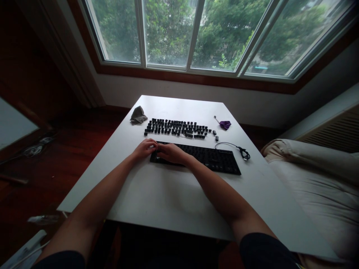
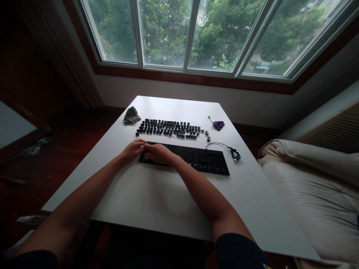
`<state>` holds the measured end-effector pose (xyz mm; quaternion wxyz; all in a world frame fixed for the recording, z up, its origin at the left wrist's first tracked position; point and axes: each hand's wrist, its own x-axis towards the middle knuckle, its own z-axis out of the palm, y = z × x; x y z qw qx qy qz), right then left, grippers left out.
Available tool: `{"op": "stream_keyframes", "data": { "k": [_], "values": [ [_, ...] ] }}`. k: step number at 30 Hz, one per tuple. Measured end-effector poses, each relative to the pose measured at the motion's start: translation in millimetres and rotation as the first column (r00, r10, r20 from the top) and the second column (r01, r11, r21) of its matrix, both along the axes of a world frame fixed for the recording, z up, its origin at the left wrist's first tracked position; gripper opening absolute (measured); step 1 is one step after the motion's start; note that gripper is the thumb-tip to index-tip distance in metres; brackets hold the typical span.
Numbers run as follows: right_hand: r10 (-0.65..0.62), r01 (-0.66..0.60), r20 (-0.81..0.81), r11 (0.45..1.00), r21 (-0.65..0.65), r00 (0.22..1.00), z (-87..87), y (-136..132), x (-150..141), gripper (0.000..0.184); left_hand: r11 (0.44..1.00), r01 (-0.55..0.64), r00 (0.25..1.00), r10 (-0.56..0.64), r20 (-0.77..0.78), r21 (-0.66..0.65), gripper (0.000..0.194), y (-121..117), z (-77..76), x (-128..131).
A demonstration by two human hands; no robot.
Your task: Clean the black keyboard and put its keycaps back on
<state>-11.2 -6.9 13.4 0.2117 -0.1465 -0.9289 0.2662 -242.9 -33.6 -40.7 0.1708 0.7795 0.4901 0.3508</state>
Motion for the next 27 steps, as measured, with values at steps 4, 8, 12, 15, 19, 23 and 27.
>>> {"op": "stream_keyframes", "data": {
  "k": [4,8,12,15,19,23,27],
  "values": [
    [0.056,-0.049,0.047,0.99,-0.135,0.997,2.8,3,3,0.02,1.0,0.006,1.0,-0.006,0.003,-0.006,0.018,1,-0.4,0],
    [0.097,-0.075,0.119,0.981,-0.178,0.988,5.6,1,1,0.019,1.0,0.019,1.0,-0.019,0.004,0.003,0.016,0,0.6,0],
    [0.104,-0.079,0.103,0.971,-0.225,0.989,5.6,2,2,0.018,1.0,0.017,1.0,-0.017,0.006,0.002,0.017,0,1.1,0],
    [0.116,-0.093,0.078,0.965,-0.243,0.99,4.5,3,3,0.016,1.0,0.018,1.0,-0.018,0.004,0.006,0.017,-1,1.7,1],
    [0.098,-0.084,0.051,0.969,-0.233,0.994,2.4,2,1,0.013,0.999,0.024,1.0,-0.024,-0.002,0.023,0.017,0,0.9,1],
    [0.013,-0.016,-0.011,0.966,-0.257,1.0,-3.6,1,-2,0.018,0.999,0.024,1.0,-0.023,-0.011,0.039,0.015,1,-2.6,-1],
    [-0.016,-0.021,-0.094,0.927,-0.375,0.995,-15.1,4,-4,0.025,0.997,0.038,0.998,-0.035,-0.043,0.069,0.013,1,-4.1,-2]
  ]
}}
